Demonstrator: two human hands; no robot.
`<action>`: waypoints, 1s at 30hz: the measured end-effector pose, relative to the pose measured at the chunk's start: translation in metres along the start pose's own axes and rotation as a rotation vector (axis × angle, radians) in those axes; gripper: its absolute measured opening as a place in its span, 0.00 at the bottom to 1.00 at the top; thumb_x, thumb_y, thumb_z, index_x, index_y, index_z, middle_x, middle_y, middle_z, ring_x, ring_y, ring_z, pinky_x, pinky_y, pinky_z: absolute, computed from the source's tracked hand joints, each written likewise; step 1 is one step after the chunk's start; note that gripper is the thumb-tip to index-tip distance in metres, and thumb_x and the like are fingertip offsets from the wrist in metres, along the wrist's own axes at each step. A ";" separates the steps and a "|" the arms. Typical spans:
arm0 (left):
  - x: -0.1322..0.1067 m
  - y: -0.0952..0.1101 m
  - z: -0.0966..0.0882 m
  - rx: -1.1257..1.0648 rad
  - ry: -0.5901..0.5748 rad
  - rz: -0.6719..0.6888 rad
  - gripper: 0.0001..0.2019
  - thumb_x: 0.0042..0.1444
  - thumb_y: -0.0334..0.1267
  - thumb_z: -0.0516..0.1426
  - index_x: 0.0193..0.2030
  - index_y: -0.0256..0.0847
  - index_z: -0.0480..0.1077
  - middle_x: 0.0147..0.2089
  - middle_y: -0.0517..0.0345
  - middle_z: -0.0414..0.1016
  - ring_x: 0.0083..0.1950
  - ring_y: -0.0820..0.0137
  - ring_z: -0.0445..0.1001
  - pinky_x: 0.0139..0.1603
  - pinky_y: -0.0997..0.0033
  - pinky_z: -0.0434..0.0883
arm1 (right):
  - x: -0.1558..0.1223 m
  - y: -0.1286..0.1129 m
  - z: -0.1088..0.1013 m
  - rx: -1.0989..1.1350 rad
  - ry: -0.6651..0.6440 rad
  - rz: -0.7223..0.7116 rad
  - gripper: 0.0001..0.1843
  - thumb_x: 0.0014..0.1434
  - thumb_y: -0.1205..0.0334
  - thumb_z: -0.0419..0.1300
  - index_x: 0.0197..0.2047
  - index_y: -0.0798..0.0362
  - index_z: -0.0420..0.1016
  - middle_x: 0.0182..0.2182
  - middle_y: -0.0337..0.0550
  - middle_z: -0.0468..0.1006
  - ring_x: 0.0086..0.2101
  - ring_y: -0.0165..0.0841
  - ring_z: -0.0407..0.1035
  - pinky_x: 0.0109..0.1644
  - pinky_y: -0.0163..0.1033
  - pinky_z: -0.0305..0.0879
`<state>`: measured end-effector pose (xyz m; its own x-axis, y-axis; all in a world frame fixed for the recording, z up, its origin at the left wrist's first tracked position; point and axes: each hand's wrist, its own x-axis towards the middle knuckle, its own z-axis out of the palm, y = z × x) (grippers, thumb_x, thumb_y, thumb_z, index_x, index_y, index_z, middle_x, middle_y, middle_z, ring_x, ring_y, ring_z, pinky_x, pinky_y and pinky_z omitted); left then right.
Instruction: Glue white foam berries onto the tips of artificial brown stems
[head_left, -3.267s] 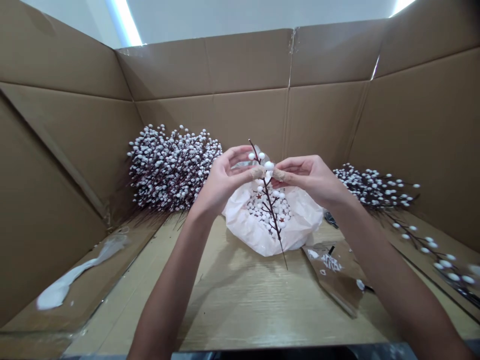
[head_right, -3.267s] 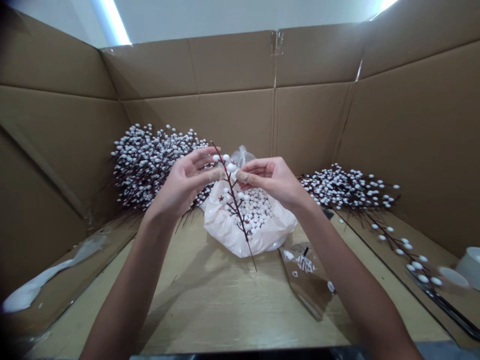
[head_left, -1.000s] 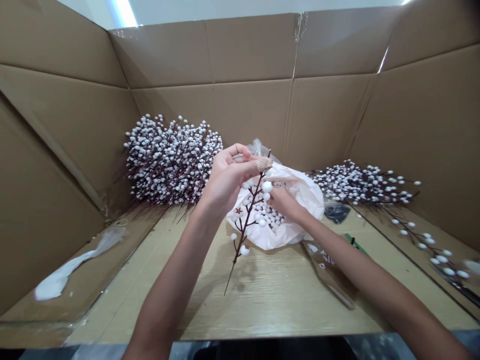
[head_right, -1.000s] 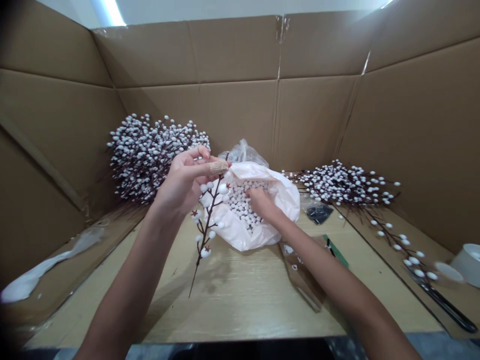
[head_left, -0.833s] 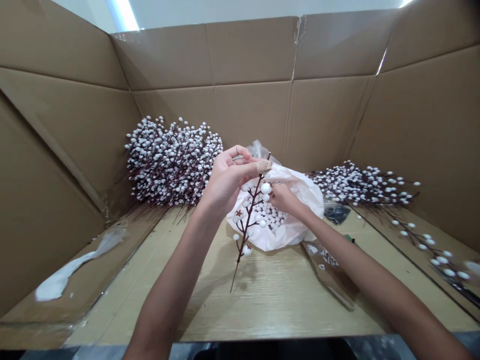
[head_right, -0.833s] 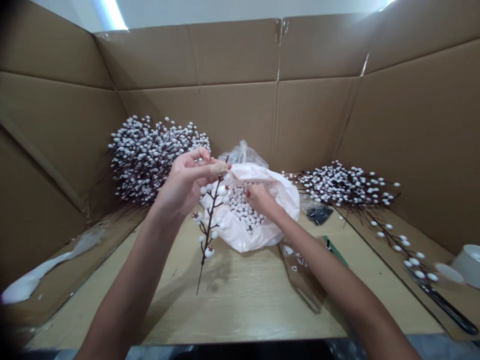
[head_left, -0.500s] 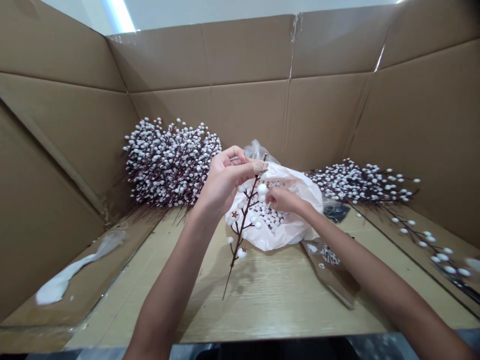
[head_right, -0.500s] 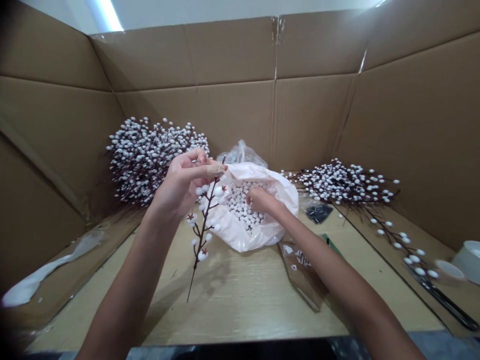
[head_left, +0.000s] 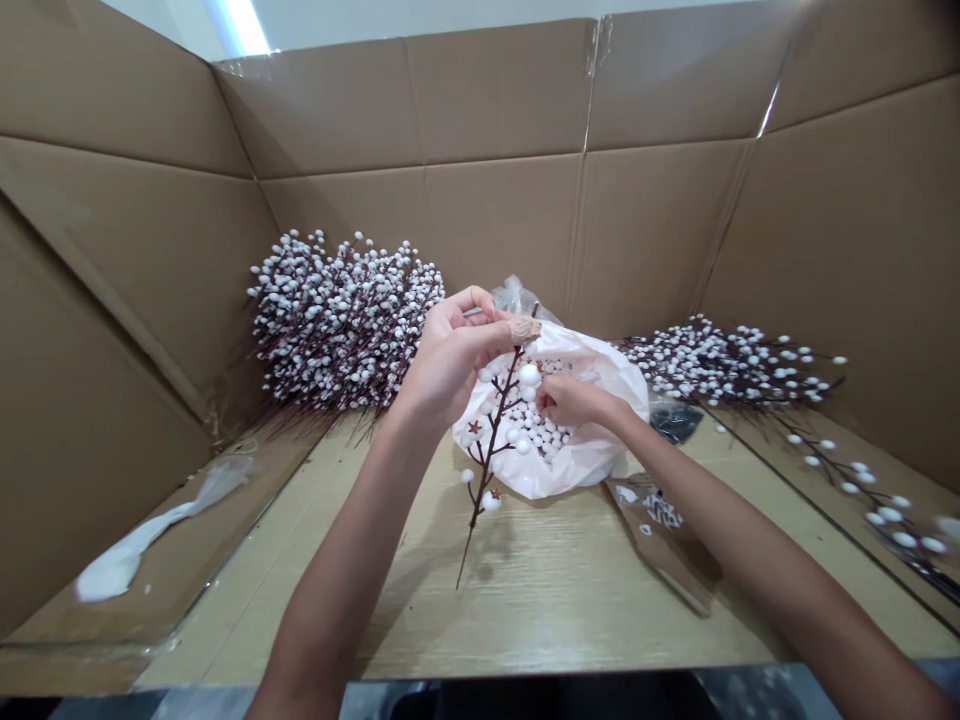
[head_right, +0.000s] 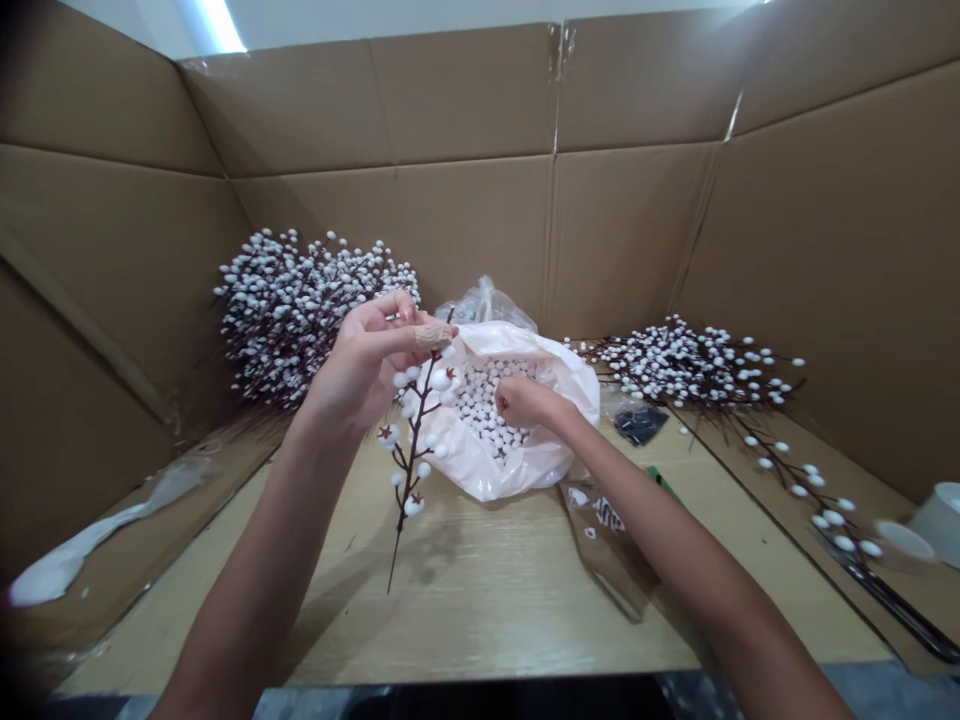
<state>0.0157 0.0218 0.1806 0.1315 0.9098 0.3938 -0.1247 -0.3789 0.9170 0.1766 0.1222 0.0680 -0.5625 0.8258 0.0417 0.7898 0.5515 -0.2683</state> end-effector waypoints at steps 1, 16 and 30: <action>0.000 0.000 0.000 0.006 0.004 -0.001 0.12 0.37 0.28 0.61 0.22 0.41 0.58 0.21 0.66 0.65 0.28 0.75 0.70 0.31 0.73 0.67 | 0.000 -0.001 0.000 0.008 0.011 -0.009 0.14 0.44 0.79 0.52 0.26 0.58 0.77 0.26 0.46 0.78 0.26 0.30 0.67 0.31 0.32 0.58; -0.001 0.001 -0.001 -0.031 -0.009 0.008 0.12 0.38 0.27 0.61 0.23 0.41 0.59 0.22 0.66 0.67 0.27 0.75 0.71 0.33 0.73 0.69 | -0.002 0.008 0.001 0.041 -0.065 0.051 0.13 0.42 0.73 0.60 0.33 0.54 0.80 0.27 0.41 0.78 0.25 0.30 0.66 0.27 0.32 0.57; 0.000 0.000 -0.002 0.028 -0.001 0.006 0.13 0.37 0.30 0.61 0.23 0.41 0.58 0.23 0.63 0.69 0.29 0.73 0.72 0.32 0.73 0.67 | -0.006 0.012 -0.016 0.381 -0.061 -0.065 0.10 0.52 0.65 0.60 0.39 0.58 0.75 0.29 0.43 0.78 0.28 0.29 0.71 0.29 0.32 0.66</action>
<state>0.0134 0.0220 0.1808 0.1321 0.9073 0.3992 -0.0979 -0.3888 0.9161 0.1931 0.1250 0.0797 -0.6311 0.7756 0.0161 0.6110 0.5097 -0.6056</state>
